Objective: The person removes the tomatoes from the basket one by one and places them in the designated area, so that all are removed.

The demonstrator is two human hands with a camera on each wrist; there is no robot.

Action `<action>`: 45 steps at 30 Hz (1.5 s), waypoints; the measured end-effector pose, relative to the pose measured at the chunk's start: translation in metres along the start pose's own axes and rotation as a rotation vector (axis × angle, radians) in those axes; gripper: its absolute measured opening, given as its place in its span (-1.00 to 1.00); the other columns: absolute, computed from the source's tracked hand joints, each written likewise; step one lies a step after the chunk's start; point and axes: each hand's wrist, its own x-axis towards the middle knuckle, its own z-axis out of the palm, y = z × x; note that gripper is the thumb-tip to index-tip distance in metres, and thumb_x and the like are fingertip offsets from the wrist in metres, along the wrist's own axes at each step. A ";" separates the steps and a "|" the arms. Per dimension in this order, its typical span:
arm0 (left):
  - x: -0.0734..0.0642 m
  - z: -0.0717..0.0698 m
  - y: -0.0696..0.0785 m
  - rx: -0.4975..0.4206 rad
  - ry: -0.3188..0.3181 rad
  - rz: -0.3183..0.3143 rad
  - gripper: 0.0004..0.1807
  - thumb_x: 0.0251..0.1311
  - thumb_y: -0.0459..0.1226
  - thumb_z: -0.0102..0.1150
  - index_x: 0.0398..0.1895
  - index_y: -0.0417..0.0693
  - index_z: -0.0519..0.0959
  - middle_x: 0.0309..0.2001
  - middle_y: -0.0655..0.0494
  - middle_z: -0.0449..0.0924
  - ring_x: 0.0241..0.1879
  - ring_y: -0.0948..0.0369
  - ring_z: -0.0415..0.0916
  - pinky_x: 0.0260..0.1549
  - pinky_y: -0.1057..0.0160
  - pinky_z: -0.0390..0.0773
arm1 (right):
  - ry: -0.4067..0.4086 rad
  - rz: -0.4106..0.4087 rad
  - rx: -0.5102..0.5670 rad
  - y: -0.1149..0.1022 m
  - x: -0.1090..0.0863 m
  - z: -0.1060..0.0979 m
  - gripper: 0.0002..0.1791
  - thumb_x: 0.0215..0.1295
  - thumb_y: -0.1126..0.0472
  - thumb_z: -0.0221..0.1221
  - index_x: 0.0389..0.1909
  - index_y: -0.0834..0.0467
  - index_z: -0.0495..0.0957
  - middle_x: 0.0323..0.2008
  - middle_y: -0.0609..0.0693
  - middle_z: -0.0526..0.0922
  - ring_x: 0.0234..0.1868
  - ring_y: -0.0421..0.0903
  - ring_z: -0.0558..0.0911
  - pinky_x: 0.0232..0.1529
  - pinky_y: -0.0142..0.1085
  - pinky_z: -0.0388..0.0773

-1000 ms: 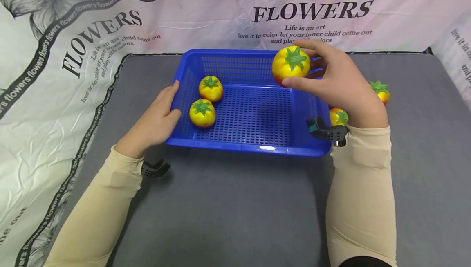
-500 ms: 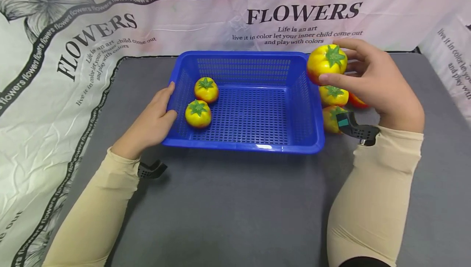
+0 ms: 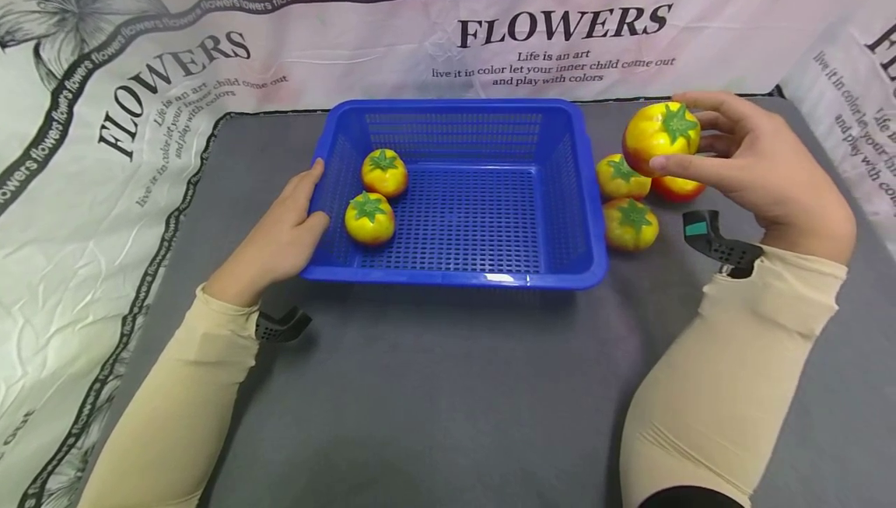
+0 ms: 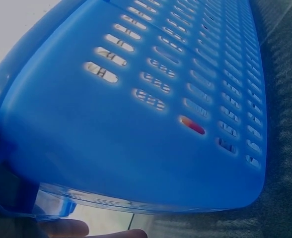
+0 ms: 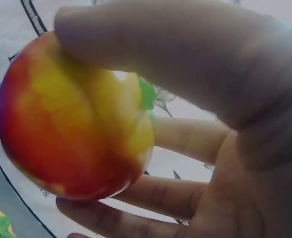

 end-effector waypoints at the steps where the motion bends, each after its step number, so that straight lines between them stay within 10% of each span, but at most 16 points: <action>1: -0.001 0.000 0.000 0.000 -0.001 -0.004 -0.20 0.49 -0.22 -0.23 0.73 -0.12 -0.18 0.71 -0.09 -0.15 0.65 -0.03 -0.06 0.59 -0.12 -0.01 | -0.015 0.006 -0.009 0.002 0.000 0.000 -0.22 0.36 0.22 0.39 0.57 -0.05 0.35 0.15 -0.32 0.49 -0.06 -0.41 0.51 -0.24 -0.71 0.46; 30: 0.000 0.003 0.002 -0.007 -0.017 -0.002 -0.20 0.50 -0.22 -0.23 0.74 -0.09 -0.19 0.71 -0.09 -0.14 0.65 -0.03 -0.05 0.58 -0.12 0.00 | -0.106 0.200 -0.065 0.076 -0.020 -0.023 -0.41 0.47 0.06 0.30 0.35 -0.42 0.28 0.04 -0.32 0.37 -0.16 -0.47 0.45 -0.26 -0.58 0.44; 38: 0.001 0.003 0.003 -0.009 -0.017 -0.004 -0.20 0.51 -0.22 -0.23 0.74 -0.08 -0.20 0.71 -0.07 -0.15 0.65 -0.02 -0.06 0.58 -0.13 0.00 | -0.216 0.239 -0.044 0.083 -0.019 -0.025 -0.16 0.55 0.14 0.20 0.62 0.28 -0.06 0.37 0.55 0.21 -0.31 -0.49 0.56 -0.28 -0.54 0.60; 45: -0.001 0.000 0.004 -0.010 -0.012 -0.022 -0.20 0.51 -0.22 -0.23 0.74 -0.06 -0.20 0.71 -0.06 -0.16 0.65 -0.03 -0.07 0.58 -0.14 -0.02 | -0.264 0.266 -0.115 0.091 -0.012 -0.028 -0.08 0.56 0.05 0.19 0.54 0.49 -0.12 0.29 0.65 0.26 -0.33 -0.35 0.62 -0.30 -0.46 0.59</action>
